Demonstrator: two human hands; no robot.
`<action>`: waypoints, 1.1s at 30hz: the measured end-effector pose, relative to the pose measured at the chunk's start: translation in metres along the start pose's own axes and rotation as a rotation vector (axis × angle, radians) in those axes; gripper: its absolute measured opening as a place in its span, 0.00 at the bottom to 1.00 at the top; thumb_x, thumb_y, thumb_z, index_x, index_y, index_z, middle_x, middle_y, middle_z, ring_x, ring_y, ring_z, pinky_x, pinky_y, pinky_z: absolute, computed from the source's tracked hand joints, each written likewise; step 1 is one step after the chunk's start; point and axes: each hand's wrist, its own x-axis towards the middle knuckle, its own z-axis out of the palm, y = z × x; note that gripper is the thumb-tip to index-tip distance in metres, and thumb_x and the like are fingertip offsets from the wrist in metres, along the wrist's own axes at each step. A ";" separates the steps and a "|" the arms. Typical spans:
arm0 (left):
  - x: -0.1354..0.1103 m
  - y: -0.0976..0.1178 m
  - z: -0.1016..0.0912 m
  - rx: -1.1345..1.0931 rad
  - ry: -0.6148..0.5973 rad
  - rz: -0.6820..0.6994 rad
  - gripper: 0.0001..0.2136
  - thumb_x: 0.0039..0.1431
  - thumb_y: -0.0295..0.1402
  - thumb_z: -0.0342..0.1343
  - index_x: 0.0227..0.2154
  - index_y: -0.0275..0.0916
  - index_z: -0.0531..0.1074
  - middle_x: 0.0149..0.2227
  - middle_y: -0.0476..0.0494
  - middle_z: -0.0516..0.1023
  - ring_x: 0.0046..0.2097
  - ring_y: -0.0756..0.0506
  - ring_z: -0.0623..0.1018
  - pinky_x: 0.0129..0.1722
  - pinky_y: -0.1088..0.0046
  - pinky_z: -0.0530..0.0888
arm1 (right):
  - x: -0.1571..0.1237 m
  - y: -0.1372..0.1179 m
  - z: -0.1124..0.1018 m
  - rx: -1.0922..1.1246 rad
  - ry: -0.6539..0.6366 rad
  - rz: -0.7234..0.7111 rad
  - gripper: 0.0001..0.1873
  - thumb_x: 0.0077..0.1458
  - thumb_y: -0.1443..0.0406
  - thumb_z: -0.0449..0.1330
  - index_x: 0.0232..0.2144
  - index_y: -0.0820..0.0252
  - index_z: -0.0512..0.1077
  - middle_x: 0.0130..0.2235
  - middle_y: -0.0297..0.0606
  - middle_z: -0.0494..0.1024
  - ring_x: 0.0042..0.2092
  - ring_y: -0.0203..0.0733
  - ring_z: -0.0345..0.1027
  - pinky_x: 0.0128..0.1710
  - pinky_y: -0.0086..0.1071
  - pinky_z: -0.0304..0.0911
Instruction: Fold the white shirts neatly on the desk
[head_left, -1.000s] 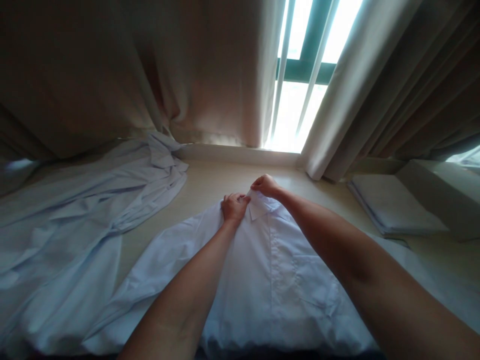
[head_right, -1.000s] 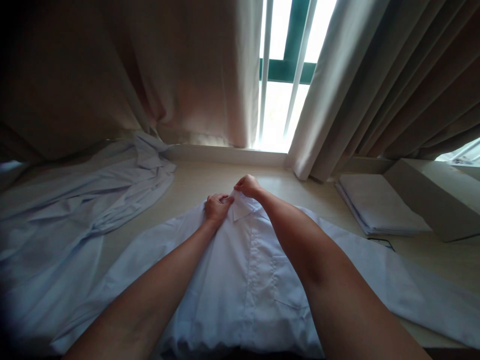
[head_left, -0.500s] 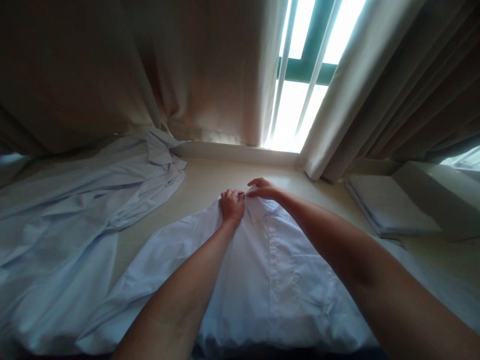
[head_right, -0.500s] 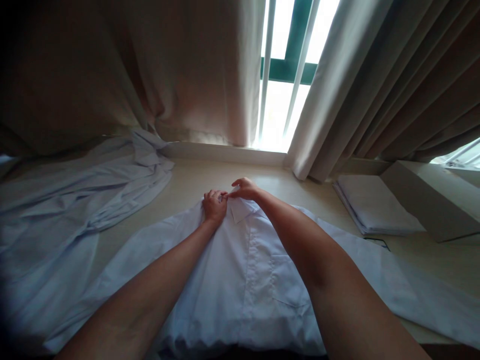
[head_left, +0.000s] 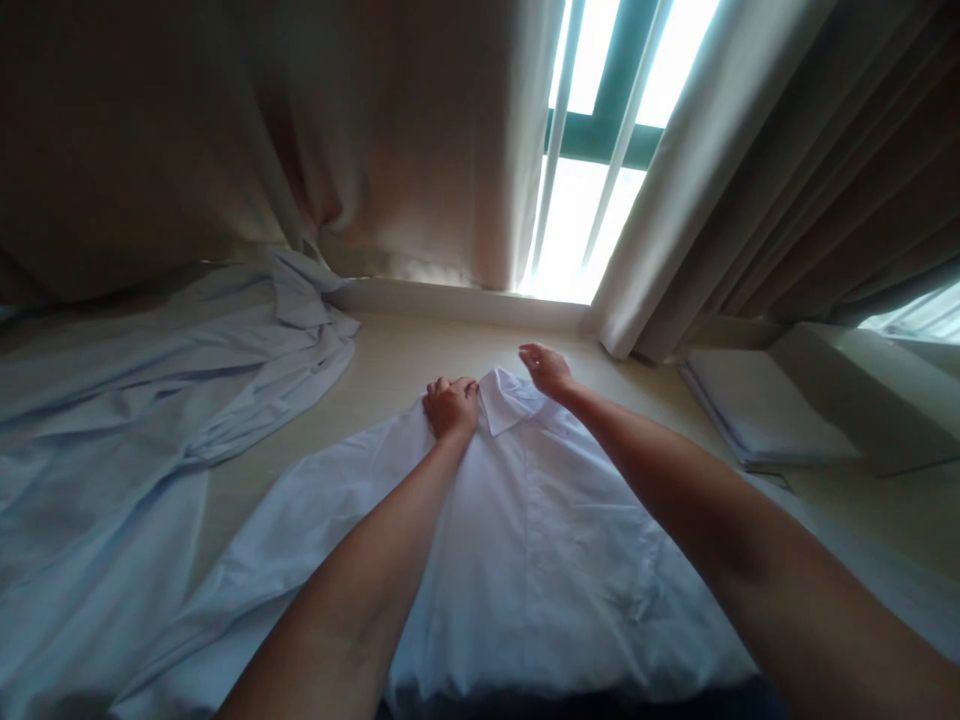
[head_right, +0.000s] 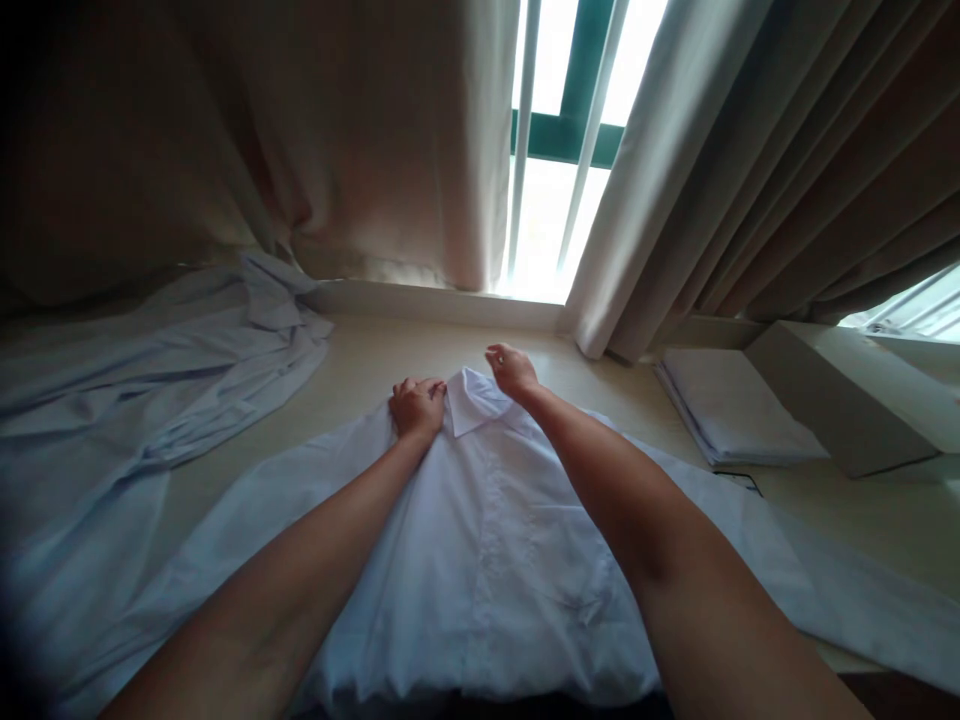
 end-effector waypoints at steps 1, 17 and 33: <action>0.000 0.000 0.001 0.005 -0.005 0.001 0.15 0.61 0.41 0.46 0.41 0.47 0.76 0.45 0.38 0.72 0.50 0.37 0.66 0.48 0.60 0.62 | -0.005 0.016 -0.010 -0.031 0.042 0.073 0.18 0.63 0.61 0.49 0.51 0.58 0.71 0.47 0.40 0.77 0.46 0.38 0.70 0.45 0.28 0.60; 0.012 0.111 0.021 -0.147 -0.334 0.201 0.19 0.56 0.46 0.50 0.41 0.39 0.76 0.45 0.35 0.77 0.53 0.35 0.70 0.54 0.58 0.61 | -0.069 0.085 -0.035 -0.209 -0.104 0.340 0.22 0.53 0.48 0.56 0.47 0.48 0.74 0.50 0.40 0.75 0.54 0.50 0.64 0.53 0.44 0.53; 0.033 0.133 0.059 -0.704 -0.666 0.084 0.20 0.40 0.31 0.63 0.41 0.34 0.76 0.32 0.44 0.78 0.29 0.52 0.74 0.30 0.76 0.70 | -0.054 0.100 -0.047 0.181 -0.212 0.298 0.15 0.47 0.64 0.63 0.39 0.61 0.79 0.31 0.35 0.79 0.32 0.36 0.71 0.30 0.23 0.60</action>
